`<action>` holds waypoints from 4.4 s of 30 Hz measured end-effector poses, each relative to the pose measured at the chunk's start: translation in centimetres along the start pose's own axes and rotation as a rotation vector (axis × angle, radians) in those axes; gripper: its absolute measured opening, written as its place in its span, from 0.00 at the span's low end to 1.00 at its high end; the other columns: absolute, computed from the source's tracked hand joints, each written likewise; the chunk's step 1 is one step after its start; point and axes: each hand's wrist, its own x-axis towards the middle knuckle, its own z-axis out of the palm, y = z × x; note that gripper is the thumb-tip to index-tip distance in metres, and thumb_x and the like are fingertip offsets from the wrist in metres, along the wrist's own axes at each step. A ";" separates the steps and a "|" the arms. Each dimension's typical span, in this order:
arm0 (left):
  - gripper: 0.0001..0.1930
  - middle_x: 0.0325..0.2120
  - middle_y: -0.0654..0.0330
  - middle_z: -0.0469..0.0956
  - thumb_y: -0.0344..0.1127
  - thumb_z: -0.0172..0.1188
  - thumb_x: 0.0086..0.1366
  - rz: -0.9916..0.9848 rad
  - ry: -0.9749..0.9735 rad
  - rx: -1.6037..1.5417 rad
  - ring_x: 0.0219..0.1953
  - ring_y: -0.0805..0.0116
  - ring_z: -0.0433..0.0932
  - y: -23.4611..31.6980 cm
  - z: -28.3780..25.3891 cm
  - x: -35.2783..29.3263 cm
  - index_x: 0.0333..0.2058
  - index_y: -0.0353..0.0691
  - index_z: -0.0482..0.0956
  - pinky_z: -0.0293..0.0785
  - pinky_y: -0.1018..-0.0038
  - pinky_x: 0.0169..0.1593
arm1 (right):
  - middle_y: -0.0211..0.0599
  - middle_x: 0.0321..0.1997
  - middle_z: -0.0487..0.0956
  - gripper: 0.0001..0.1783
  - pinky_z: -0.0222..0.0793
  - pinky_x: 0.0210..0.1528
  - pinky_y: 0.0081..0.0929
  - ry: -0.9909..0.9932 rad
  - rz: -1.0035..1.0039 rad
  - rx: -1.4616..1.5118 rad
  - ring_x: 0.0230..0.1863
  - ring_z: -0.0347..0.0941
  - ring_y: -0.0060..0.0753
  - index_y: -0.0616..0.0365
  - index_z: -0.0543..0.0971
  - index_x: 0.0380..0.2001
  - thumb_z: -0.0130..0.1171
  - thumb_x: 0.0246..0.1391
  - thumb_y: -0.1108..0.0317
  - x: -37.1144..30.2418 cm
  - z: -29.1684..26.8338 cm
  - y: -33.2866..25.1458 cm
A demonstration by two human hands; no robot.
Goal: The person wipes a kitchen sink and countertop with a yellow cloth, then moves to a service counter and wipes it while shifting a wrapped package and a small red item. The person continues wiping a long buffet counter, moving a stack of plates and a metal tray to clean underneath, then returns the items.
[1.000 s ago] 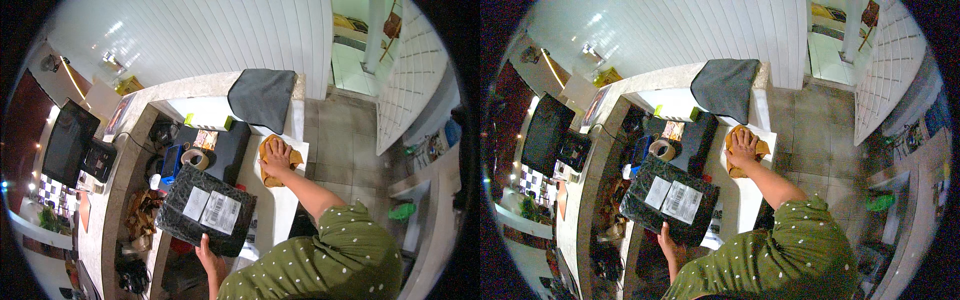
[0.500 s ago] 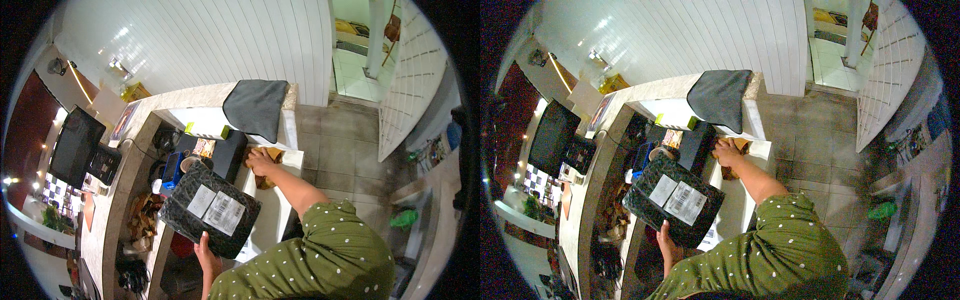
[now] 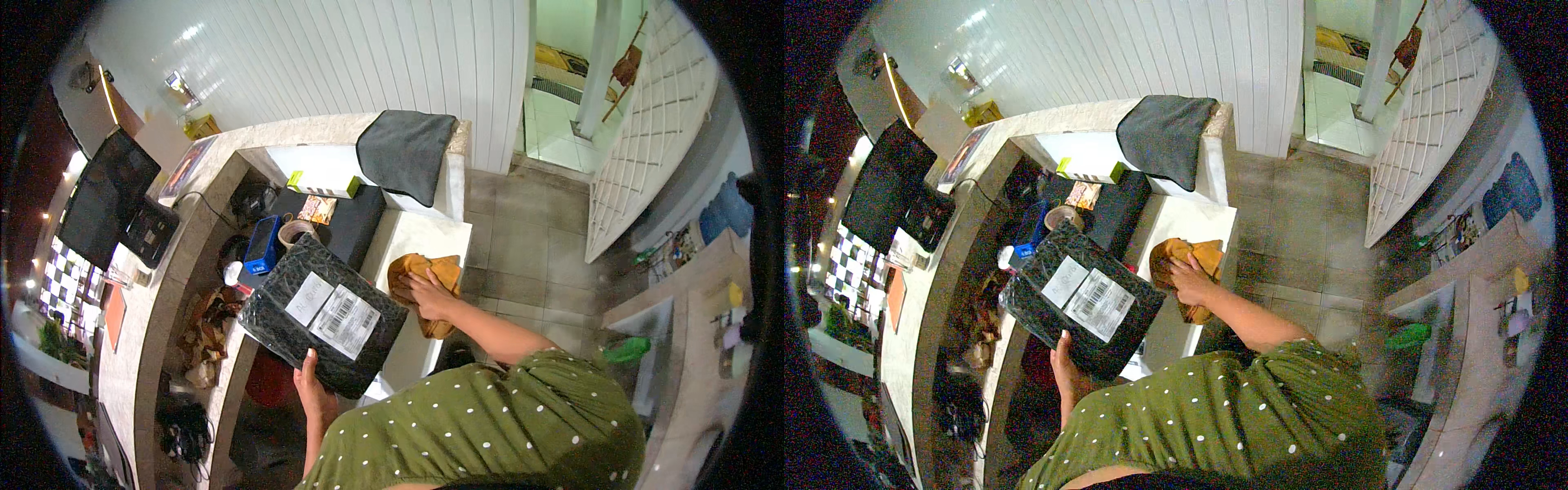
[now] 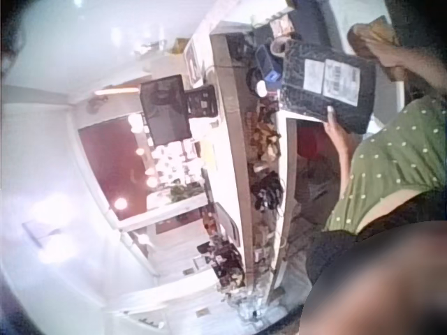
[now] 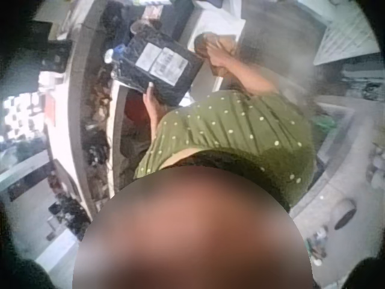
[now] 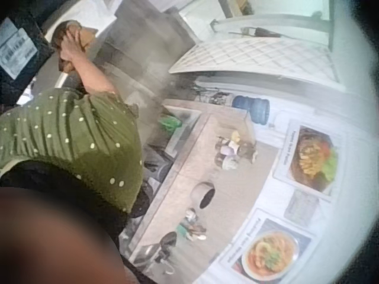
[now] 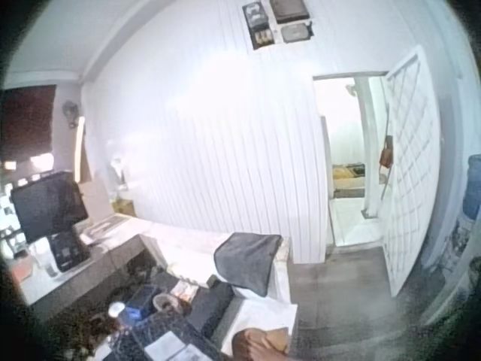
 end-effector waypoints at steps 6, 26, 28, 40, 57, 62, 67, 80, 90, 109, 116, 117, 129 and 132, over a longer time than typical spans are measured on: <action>0.17 0.40 0.59 0.79 0.39 0.63 0.62 -0.019 0.037 -0.033 0.42 0.65 0.79 -0.5 -2.3 0.3 0.45 0.37 0.73 0.76 0.64 0.48 | 0.32 0.79 0.40 0.39 0.18 0.74 0.52 0.105 0.217 0.183 0.78 0.30 0.38 0.32 0.51 0.72 0.50 0.60 0.52 -2.2 -3.9 0.3; 0.17 0.38 0.58 0.80 0.39 0.64 0.60 -0.014 0.256 -0.172 0.39 0.62 0.80 -2.3 -0.9 -1.9 0.44 0.37 0.75 0.77 0.63 0.46 | 0.31 0.78 0.43 0.34 0.24 0.73 0.60 0.028 -0.203 -0.062 0.78 0.35 0.40 0.30 0.54 0.71 0.45 0.62 0.54 5.4 -6.3 4.8; 0.16 0.37 0.59 0.80 0.39 0.64 0.60 0.025 0.283 -0.188 0.39 0.63 0.80 -3.0 -0.3 -2.0 0.44 0.38 0.75 0.77 0.63 0.45 | 0.31 0.78 0.43 0.34 0.23 0.73 0.60 -0.002 -0.264 -0.062 0.78 0.35 0.40 0.30 0.54 0.71 0.44 0.62 0.54 6.3 -6.6 5.0; 0.15 0.42 0.59 0.81 0.40 0.60 0.65 0.164 0.483 -0.247 0.42 0.63 0.80 -6.1 -0.4 -7.2 0.44 0.36 0.77 0.77 0.62 0.46 | 0.29 0.78 0.42 0.36 0.18 0.74 0.52 0.179 -0.037 -0.014 0.78 0.32 0.32 0.31 0.51 0.72 0.41 0.63 0.43 10.9 -7.4 8.3; 0.19 0.45 0.53 0.80 0.41 0.61 0.64 0.245 0.627 -0.577 0.45 0.57 0.80 -13.8 6.1 -22.2 0.48 0.32 0.76 0.75 0.59 0.52 | 0.33 0.79 0.34 0.49 0.22 0.72 0.64 -0.073 -0.177 -0.072 0.78 0.27 0.42 0.30 0.41 0.73 0.39 0.54 0.25 8.9 -7.6 8.3; 0.19 0.48 0.51 0.78 0.39 0.59 0.65 0.409 0.680 -0.630 0.48 0.55 0.79 -14.2 9.0 -22.7 0.50 0.33 0.75 0.74 0.56 0.54 | 0.36 0.79 0.33 0.52 0.17 0.69 0.69 -0.154 -0.302 -0.057 0.78 0.26 0.46 0.28 0.39 0.73 0.39 0.51 0.21 9.2 -7.7 10.0; 0.18 0.49 0.52 0.78 0.38 0.58 0.66 0.531 0.743 -0.749 0.48 0.55 0.78 -15.8 13.6 -19.7 0.50 0.34 0.75 0.73 0.57 0.55 | 0.38 0.79 0.33 0.53 0.12 0.68 0.69 -0.090 -0.354 -0.094 0.78 0.25 0.46 0.31 0.41 0.73 0.42 0.51 0.23 9.4 -7.4 10.3; 0.18 0.46 0.51 0.79 0.38 0.57 0.65 0.553 0.773 -0.746 0.45 0.55 0.80 -16.4 17.6 -20.7 0.49 0.31 0.75 0.75 0.58 0.53 | 0.40 0.79 0.37 0.40 0.15 0.70 0.66 -0.039 -0.343 -0.091 0.78 0.29 0.45 0.40 0.44 0.74 0.39 0.63 0.41 9.6 -6.8 8.3; 0.19 0.45 0.49 0.80 0.37 0.59 0.64 0.555 0.852 -0.692 0.46 0.53 0.80 -15.6 15.2 -25.2 0.49 0.30 0.75 0.75 0.56 0.54 | 0.43 0.78 0.43 0.38 0.17 0.71 0.65 -0.010 -0.614 -0.057 0.78 0.34 0.45 0.41 0.50 0.73 0.40 0.62 0.45 2.8 -1.8 0.2; 0.16 0.44 0.50 0.81 0.37 0.61 0.64 0.211 0.488 -0.675 0.45 0.57 0.80 -11.4 14.3 -21.5 0.46 0.32 0.78 0.75 0.59 0.54 | 0.35 0.78 0.43 0.39 0.20 0.74 0.56 0.021 -0.448 -0.072 0.78 0.33 0.39 0.33 0.46 0.73 0.44 0.60 0.54 1.8 -6.7 9.4; 0.18 0.44 0.51 0.81 0.38 0.62 0.63 0.150 0.492 -0.590 0.45 0.56 0.80 -10.7 14.4 -20.7 0.46 0.32 0.77 0.74 0.59 0.54 | 0.36 0.78 0.42 0.38 0.19 0.71 0.65 0.048 -0.368 -0.134 0.78 0.35 0.42 0.32 0.47 0.73 0.44 0.61 0.48 0.4 -7.2 8.4; 0.18 0.43 0.52 0.81 0.39 0.61 0.63 0.149 0.493 -0.584 0.44 0.56 0.81 -10.3 14.5 -20.7 0.46 0.33 0.77 0.75 0.58 0.53 | 0.35 0.78 0.42 0.38 0.18 0.71 0.65 0.064 -0.385 -0.139 0.78 0.35 0.42 0.32 0.48 0.73 0.45 0.60 0.48 -0.4 -7.0 8.2; 0.17 0.42 0.54 0.82 0.39 0.61 0.63 0.018 0.290 -0.539 0.43 0.58 0.82 -3.2 16.2 -22.6 0.47 0.37 0.76 0.78 0.57 0.51 | 0.41 0.76 0.49 0.43 0.28 0.71 0.69 0.369 -0.643 -0.235 0.75 0.43 0.50 0.45 0.55 0.70 0.47 0.56 0.39 -14.5 -8.6 5.2; 0.20 0.43 0.51 0.81 0.38 0.62 0.62 -0.015 0.182 -0.561 0.44 0.57 0.82 -1.8 15.9 -22.4 0.50 0.34 0.74 0.78 0.57 0.53 | 0.43 0.75 0.52 0.41 0.29 0.71 0.67 0.362 -0.619 -0.175 0.75 0.45 0.50 0.47 0.58 0.69 0.50 0.54 0.42 -17.1 -9.3 3.3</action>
